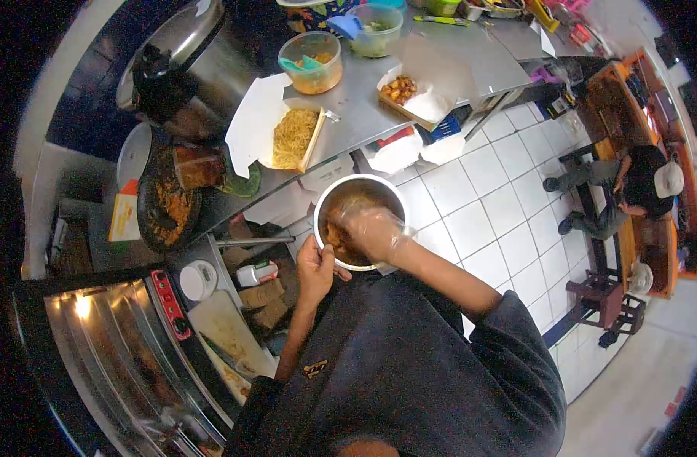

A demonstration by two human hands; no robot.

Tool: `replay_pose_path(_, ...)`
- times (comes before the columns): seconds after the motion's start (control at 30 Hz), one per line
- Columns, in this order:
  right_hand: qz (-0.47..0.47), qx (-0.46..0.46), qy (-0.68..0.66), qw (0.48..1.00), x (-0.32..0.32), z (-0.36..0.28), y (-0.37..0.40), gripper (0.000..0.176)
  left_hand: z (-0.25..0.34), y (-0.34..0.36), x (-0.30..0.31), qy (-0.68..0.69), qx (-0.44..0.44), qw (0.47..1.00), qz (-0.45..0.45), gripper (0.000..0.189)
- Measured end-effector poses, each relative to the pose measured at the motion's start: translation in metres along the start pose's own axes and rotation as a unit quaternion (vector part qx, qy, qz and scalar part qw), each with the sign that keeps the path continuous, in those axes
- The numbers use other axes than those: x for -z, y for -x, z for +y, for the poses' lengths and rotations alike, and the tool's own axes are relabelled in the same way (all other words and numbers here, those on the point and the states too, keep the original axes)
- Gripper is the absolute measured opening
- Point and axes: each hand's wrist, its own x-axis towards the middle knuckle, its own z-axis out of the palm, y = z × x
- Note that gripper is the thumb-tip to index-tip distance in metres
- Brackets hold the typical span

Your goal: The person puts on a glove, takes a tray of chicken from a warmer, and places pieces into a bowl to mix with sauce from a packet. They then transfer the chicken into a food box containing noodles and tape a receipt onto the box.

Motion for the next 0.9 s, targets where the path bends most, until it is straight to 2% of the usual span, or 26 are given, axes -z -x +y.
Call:
replay_pose_path(0.07,0.035,0.113,0.002,0.993,0.0,0.002,0.004,0.044,0.0,-0.002,0.002,-0.002,0.0,1.0,0.003,0.007)
replay_pose_path(0.13,0.009,0.11,-0.038,0.993,0.037,-0.006,0.018,0.042,0.001,-0.002,0.005,-0.001,0.001,1.0,0.014,0.007)
replay_pose_path(0.2,0.022,0.007,-0.034,0.999,0.046,-0.007,0.025,0.044,0.003,-0.002,0.007,-0.031,-0.002,0.999,0.014,0.008)
replay_pose_path(0.23,0.077,-0.025,-0.009,0.997,0.045,-0.011,0.025,0.046,0.003,-0.001,0.006,-0.034,-0.002,0.999,0.014,0.008)
replay_pose_path(0.33,0.084,-0.044,-0.042,0.995,0.014,-0.016,0.015,0.047,0.003,-0.001,-0.001,-0.032,-0.009,0.999,0.013,0.008)
replay_pose_path(0.37,0.125,0.017,0.047,0.991,0.01,-0.022,0.019,0.047,0.002,-0.002,-0.001,-0.049,-0.016,0.999,0.01,0.008)
replay_pose_path(0.4,0.128,0.016,0.043,0.991,0.008,-0.022,0.018,0.047,0.001,-0.001,-0.001,-0.067,-0.021,0.998,0.008,0.008)
replay_pose_path(0.47,-0.032,0.058,-0.103,0.992,0.012,-0.022,0.015,0.047,0.003,-0.001,0.001,-0.081,-0.02,0.996,0.006,0.007)
replay_pose_path(0.5,0.092,0.005,-0.158,0.983,-0.008,-0.024,0.022,0.034,0.005,0.0,0.0,-0.067,-0.002,0.998,0.004,0.007)
replay_pose_path(0.53,0.092,0.004,-0.162,0.983,-0.013,-0.022,0.021,0.034,0.007,0.002,0.0,-0.052,0.018,0.998,0.003,0.006)
replay_pose_path(0.6,0.229,0.092,-0.118,0.962,-0.017,-0.019,0.019,0.03,0.005,0.001,0.002,-0.059,0.024,0.998,0.005,0.006)
replay_pose_path(0.63,0.229,0.091,-0.122,0.962,-0.019,-0.017,0.021,0.03,0.003,0.002,0.003,-0.064,0.029,0.998,0.007,0.006)
replay_pose_path(0.7,0.079,0.141,-0.161,0.974,-0.024,-0.012,0.022,0.037,0.002,0.001,0.008,-0.074,0.041,0.996,0.008,0.006)
replay_pose_path(0.8,0.041,0.143,-0.187,0.971,-0.032,-0.009,0.026,0.035,-0.005,0.004,0.012,-0.106,0.054,0.993,0.001,0.007)
replay_pose_path(0.83,-0.035,0.104,-0.159,0.981,-0.031,-0.006,0.027,0.047,-0.008,0.005,0.012,-0.126,0.057,0.99,-0.004,0.007)
replay_pose_path(0.87,-0.036,0.105,-0.163,0.98,-0.029,-0.008,0.03,0.047,-0.006,0.006,0.011,-0.128,0.06,0.99,-0.003,0.007)
replay_pose_path(0.9,0.013,0.048,-0.122,0.991,-0.03,-0.009,0.034,0.049,-0.004,0.005,0.009,-0.114,0.063,0.991,-0.006,0.006)
